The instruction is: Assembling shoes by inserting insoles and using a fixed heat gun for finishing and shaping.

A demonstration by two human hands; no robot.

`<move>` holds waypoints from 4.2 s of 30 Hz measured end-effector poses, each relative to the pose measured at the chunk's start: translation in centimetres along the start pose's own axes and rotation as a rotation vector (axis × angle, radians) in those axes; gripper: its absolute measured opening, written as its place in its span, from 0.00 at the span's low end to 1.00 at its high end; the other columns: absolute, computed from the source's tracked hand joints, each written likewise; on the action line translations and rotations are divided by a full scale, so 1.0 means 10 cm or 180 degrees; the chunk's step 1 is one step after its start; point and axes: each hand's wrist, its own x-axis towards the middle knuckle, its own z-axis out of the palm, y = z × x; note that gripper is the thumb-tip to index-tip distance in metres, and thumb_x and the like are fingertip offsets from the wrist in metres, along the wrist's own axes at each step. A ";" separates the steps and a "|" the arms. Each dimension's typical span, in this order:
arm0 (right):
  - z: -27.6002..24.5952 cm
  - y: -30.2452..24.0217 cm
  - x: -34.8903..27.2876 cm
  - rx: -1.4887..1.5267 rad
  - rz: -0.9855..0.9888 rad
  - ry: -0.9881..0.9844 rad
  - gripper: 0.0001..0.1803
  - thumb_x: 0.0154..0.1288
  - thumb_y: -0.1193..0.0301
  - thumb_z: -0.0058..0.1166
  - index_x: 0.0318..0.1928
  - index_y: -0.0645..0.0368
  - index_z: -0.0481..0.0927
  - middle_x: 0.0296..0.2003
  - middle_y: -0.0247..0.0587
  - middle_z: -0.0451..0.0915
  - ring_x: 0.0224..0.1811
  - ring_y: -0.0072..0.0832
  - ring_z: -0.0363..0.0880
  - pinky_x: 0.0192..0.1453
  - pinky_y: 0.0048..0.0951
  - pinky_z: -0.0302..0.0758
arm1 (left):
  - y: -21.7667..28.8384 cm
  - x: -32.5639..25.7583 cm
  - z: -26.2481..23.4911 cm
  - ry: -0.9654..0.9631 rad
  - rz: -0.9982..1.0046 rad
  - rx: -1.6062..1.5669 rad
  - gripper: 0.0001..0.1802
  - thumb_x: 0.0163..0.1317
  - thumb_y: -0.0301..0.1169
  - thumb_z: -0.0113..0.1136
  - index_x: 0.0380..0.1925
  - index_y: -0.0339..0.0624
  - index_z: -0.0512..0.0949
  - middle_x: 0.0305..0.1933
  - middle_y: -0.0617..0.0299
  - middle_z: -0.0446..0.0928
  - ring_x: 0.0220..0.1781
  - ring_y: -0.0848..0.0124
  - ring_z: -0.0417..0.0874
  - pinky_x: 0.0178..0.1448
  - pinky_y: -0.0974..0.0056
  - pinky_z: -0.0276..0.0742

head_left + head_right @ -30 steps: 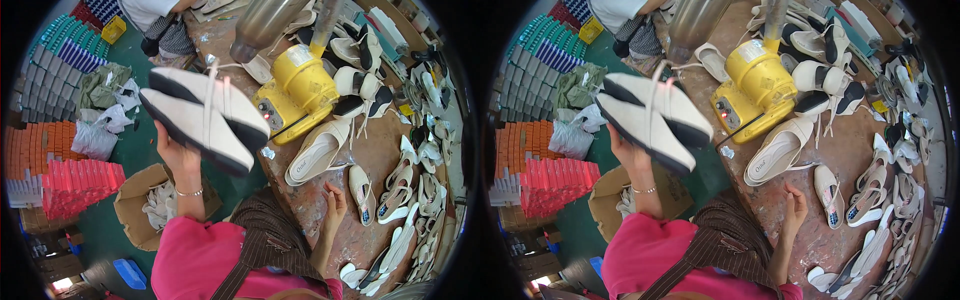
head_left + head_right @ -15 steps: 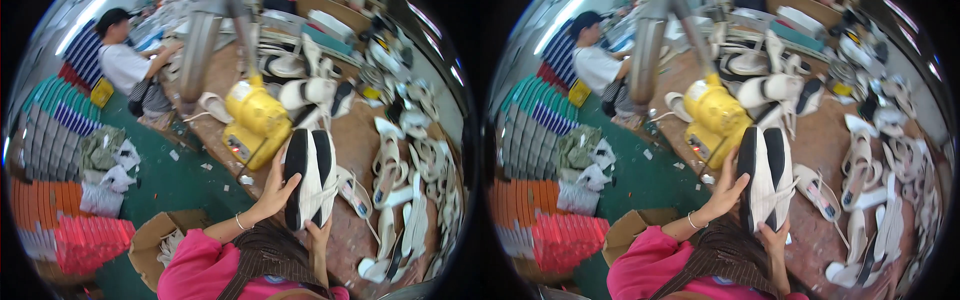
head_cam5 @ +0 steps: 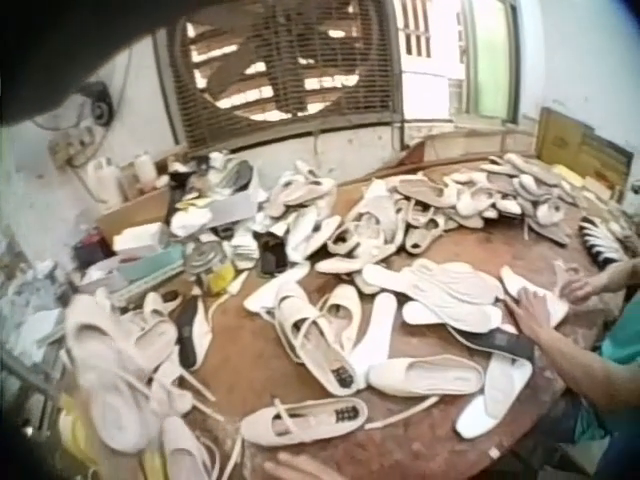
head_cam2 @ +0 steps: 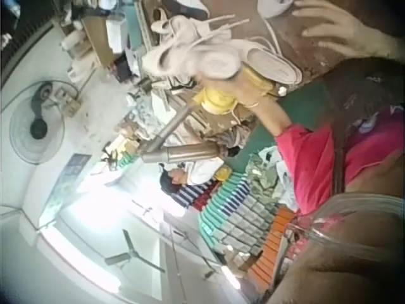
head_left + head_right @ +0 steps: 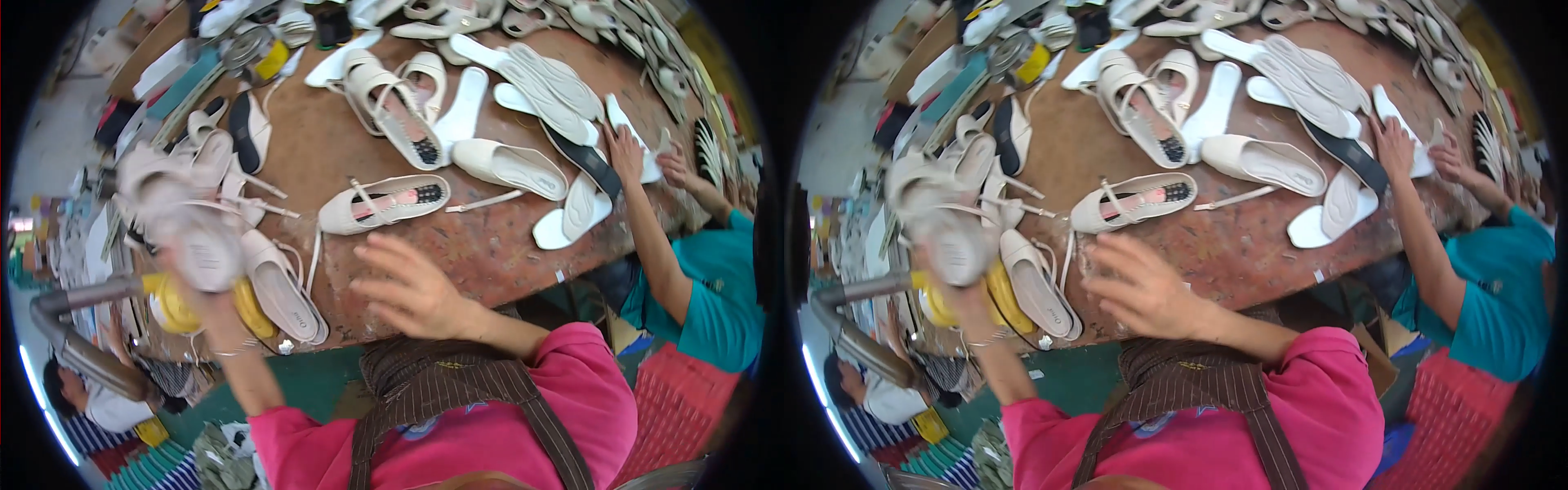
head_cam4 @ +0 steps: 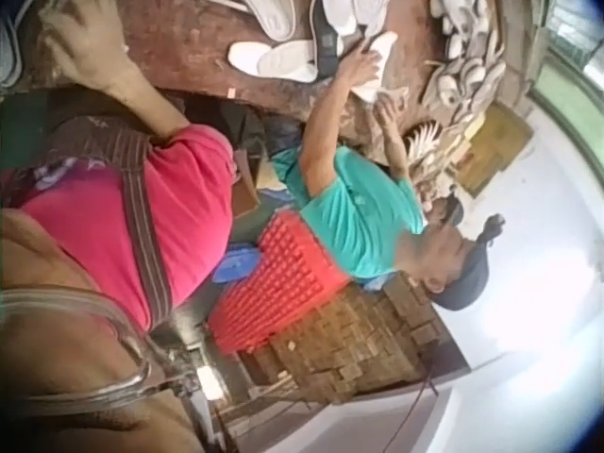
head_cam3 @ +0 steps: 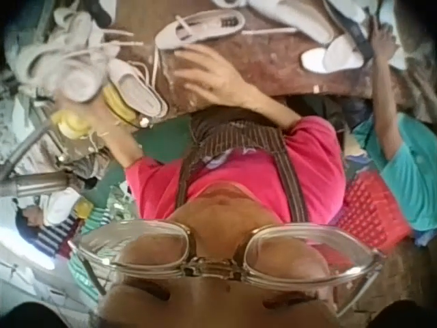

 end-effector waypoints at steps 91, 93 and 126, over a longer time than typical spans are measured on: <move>-2.27 2.02 -0.22 -0.3216 0.1750 0.0350 0.26 0.44 0.59 0.68 0.43 0.58 0.76 0.40 0.46 0.77 0.49 0.45 0.74 0.49 0.42 0.72 | -1.52 -1.95 0.39 -0.2242 0.1015 0.3785 0.15 0.59 0.25 0.57 0.48 0.38 0.78 0.61 0.48 0.68 0.62 0.51 0.68 0.65 0.54 0.64; -2.22 2.04 -0.32 -0.3640 0.1515 0.0842 0.27 0.42 0.63 0.70 0.44 0.59 0.76 0.43 0.48 0.76 0.47 0.44 0.75 0.48 0.44 0.72 | -1.53 -1.98 0.45 -0.2281 0.0995 0.3762 0.15 0.59 0.25 0.57 0.48 0.38 0.78 0.60 0.49 0.68 0.62 0.51 0.69 0.65 0.55 0.64; -1.76 0.17 -1.10 0.4857 0.2156 0.1451 0.09 0.73 0.69 0.37 0.47 0.60 0.65 0.27 0.32 0.71 0.20 0.18 0.66 0.28 0.23 0.65 | -2.23 -1.76 1.77 -0.2623 -0.1513 0.0405 0.17 0.58 0.29 0.65 0.46 0.32 0.77 0.43 0.61 0.81 0.43 0.75 0.80 0.47 0.68 0.77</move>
